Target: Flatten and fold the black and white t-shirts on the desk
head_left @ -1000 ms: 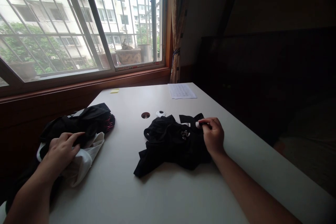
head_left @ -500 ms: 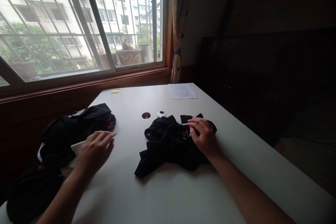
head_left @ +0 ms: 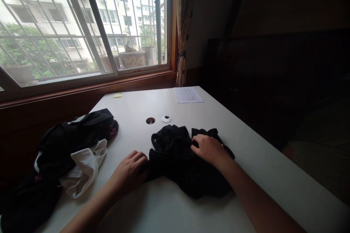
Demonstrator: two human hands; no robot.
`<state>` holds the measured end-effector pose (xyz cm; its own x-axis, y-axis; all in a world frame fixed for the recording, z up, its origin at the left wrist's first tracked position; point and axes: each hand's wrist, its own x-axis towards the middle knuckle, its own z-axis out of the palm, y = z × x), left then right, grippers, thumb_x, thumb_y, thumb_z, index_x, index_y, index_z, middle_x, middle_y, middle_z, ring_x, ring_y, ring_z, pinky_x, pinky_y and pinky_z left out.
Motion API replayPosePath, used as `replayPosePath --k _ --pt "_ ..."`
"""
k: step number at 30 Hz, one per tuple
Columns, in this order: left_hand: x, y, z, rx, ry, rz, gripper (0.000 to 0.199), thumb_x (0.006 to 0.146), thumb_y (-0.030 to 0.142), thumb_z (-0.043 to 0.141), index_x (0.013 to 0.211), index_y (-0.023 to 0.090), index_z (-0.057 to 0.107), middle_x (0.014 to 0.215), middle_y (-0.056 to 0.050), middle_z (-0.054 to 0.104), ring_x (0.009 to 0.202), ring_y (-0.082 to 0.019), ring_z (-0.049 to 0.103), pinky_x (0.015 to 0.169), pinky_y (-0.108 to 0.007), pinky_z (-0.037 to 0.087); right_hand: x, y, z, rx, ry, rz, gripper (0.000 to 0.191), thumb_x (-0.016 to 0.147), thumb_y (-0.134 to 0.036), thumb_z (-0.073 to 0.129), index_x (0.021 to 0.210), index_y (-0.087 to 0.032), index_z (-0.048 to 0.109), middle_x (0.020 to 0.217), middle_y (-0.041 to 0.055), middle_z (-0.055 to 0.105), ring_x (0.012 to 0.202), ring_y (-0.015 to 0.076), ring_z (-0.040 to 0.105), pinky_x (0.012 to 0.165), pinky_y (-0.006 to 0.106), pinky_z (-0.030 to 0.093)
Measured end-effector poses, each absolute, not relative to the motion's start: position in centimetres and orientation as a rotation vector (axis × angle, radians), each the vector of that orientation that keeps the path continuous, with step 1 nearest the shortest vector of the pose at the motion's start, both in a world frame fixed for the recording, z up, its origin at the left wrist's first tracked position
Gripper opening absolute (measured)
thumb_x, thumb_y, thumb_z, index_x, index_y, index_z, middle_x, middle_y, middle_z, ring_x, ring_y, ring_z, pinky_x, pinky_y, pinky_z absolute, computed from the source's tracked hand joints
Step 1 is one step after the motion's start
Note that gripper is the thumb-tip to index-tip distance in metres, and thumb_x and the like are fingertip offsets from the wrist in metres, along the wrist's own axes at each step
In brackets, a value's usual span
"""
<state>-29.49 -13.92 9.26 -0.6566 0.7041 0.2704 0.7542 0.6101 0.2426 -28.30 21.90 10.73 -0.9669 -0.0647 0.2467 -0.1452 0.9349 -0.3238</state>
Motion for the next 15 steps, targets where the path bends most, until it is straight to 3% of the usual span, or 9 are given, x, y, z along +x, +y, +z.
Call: replayPosePath --k 3,6,8,12,15 --pt "-30.5 -15.6 9.6 -1.083 -2.728 -0.433 0.014 0.088 0.012 0.057 0.092 0.023 0.064 0.096 -0.006 0.069 0.092 -0.024 0.062 0.078 -0.036 0.054 -27.2 21.4 12.4 0.340 -3.066 1.032 0.034 0.093 -0.043 0.060 0.067 -0.024 0.070 0.063 0.0028 0.068 0.056 0.0186 0.062 0.052 0.028 0.041" --pt "-31.6 -18.1 10.0 -0.832 -2.713 -0.432 0.012 0.090 0.018 0.054 0.092 0.023 0.064 0.095 -0.006 0.070 0.093 -0.026 0.063 0.079 -0.039 0.052 -26.3 21.0 14.0 0.587 -3.154 1.721 0.037 0.094 -0.053 0.060 0.079 -0.022 0.075 0.070 0.0014 0.072 0.057 0.0183 0.066 0.054 0.028 0.047" --pt "-32.3 -19.6 10.1 -0.671 -2.680 -0.509 0.013 0.093 0.026 0.053 0.096 0.023 0.065 0.098 -0.006 0.071 0.095 -0.027 0.065 0.081 -0.040 0.052 -26.3 20.9 14.6 0.652 -3.081 1.945 0.036 0.095 -0.054 0.059 0.091 -0.022 0.076 0.081 0.0025 0.076 0.070 0.0207 0.072 0.067 0.031 0.055" --pt "-33.3 -21.2 9.7 -0.471 -2.664 -0.677 0.023 0.095 0.038 0.050 0.100 0.022 0.066 0.102 -0.008 0.071 0.095 -0.028 0.068 0.080 -0.040 0.054 -28.6 20.7 13.3 0.413 -2.823 1.667 0.030 0.094 -0.050 0.064 0.105 -0.025 0.076 0.110 0.0068 0.075 0.100 0.0255 0.071 0.091 0.042 0.056" --pt "-33.6 -21.3 9.2 -0.437 -2.646 -0.748 0.029 0.095 0.042 0.049 0.101 0.021 0.067 0.101 -0.009 0.072 0.093 -0.028 0.069 0.077 -0.040 0.054 -31.0 20.6 11.5 0.313 -2.741 1.583 0.051 0.086 -0.050 0.075 0.130 -0.027 0.067 0.138 0.0119 0.063 0.118 0.0292 0.065 0.096 0.045 0.056"
